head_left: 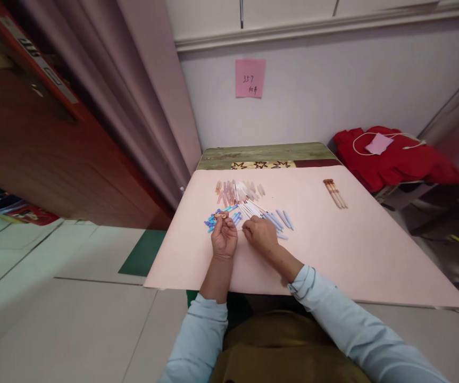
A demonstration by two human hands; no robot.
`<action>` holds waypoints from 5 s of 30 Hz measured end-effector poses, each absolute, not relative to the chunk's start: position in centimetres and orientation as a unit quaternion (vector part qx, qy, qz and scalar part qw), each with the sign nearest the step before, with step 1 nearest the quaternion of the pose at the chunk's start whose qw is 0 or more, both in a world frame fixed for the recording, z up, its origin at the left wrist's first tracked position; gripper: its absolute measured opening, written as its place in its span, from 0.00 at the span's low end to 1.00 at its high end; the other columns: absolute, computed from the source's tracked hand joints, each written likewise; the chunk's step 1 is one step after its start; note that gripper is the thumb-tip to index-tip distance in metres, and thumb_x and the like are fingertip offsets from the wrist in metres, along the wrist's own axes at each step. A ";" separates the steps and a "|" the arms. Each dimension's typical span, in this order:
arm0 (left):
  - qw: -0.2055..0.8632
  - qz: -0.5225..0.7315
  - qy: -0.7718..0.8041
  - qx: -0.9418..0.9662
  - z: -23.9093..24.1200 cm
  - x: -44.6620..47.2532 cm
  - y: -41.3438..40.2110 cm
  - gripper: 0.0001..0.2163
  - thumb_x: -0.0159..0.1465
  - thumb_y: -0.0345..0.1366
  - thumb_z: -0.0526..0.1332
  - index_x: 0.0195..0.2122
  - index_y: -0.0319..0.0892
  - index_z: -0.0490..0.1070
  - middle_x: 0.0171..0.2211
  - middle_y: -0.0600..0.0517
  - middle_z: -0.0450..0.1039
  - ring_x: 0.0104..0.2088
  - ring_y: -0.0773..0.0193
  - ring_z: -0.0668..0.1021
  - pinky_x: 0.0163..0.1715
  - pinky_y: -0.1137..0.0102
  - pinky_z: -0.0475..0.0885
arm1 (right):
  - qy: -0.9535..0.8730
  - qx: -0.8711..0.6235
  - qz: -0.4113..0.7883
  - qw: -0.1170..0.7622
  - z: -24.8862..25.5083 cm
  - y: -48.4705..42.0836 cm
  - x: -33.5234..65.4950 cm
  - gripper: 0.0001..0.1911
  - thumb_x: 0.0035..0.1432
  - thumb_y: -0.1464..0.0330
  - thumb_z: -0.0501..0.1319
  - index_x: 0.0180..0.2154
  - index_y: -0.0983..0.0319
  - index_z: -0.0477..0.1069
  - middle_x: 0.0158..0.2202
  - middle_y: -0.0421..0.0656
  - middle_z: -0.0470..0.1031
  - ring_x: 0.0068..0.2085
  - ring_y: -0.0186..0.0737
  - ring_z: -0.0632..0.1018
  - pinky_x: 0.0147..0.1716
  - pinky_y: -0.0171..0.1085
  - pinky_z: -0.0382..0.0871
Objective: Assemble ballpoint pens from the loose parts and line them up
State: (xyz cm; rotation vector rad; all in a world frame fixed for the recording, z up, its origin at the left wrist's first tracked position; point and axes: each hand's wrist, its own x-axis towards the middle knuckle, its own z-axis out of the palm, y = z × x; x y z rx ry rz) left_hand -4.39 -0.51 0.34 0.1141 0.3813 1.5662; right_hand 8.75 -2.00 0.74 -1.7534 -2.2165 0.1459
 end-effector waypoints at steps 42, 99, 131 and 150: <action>0.823 0.524 0.218 0.042 0.0 -4.0 -1.6 0.10 0.69 0.28 0.50 0.41 0.34 0.71 0.32 0.47 0.76 0.24 0.77 0.76 0.23 0.86 0.72 | -0.596 -0.506 0.349 0.517 6.6 -5.7 10.0 0.08 0.55 0.63 0.61 0.35 0.61 0.74 0.30 0.41 0.80 0.30 0.36 0.80 0.32 0.33 0.73; 0.731 0.654 0.189 0.038 0.2 -4.0 -1.1 0.12 0.68 0.27 0.50 0.36 0.35 0.72 0.36 0.47 0.75 0.27 0.78 0.74 0.28 0.84 0.72 | -0.637 -0.701 0.143 0.286 2.7 -5.3 14.0 0.08 0.59 0.66 0.58 0.34 0.55 0.77 0.35 0.38 0.77 0.35 0.37 0.75 0.31 0.34 0.60; 0.797 0.573 0.183 0.055 0.8 -3.7 -1.7 0.11 0.69 0.31 0.50 0.32 0.37 0.68 0.27 0.53 0.66 0.22 0.78 0.69 0.21 0.86 0.67 | -0.521 -0.528 0.478 0.470 3.2 -4.1 11.3 0.06 0.52 0.65 0.60 0.32 0.61 0.69 0.23 0.39 0.76 0.26 0.36 0.78 0.26 0.32 0.68; 0.822 0.521 0.195 0.123 -0.7 -3.2 -1.9 0.05 0.65 0.26 0.56 0.35 0.34 0.71 0.25 0.52 0.71 0.22 0.75 0.73 0.21 0.83 0.70 | -0.629 -0.476 0.292 0.541 4.8 -5.0 10.6 0.08 0.58 0.63 0.63 0.34 0.59 0.78 0.33 0.43 0.78 0.31 0.36 0.75 0.33 0.34 0.69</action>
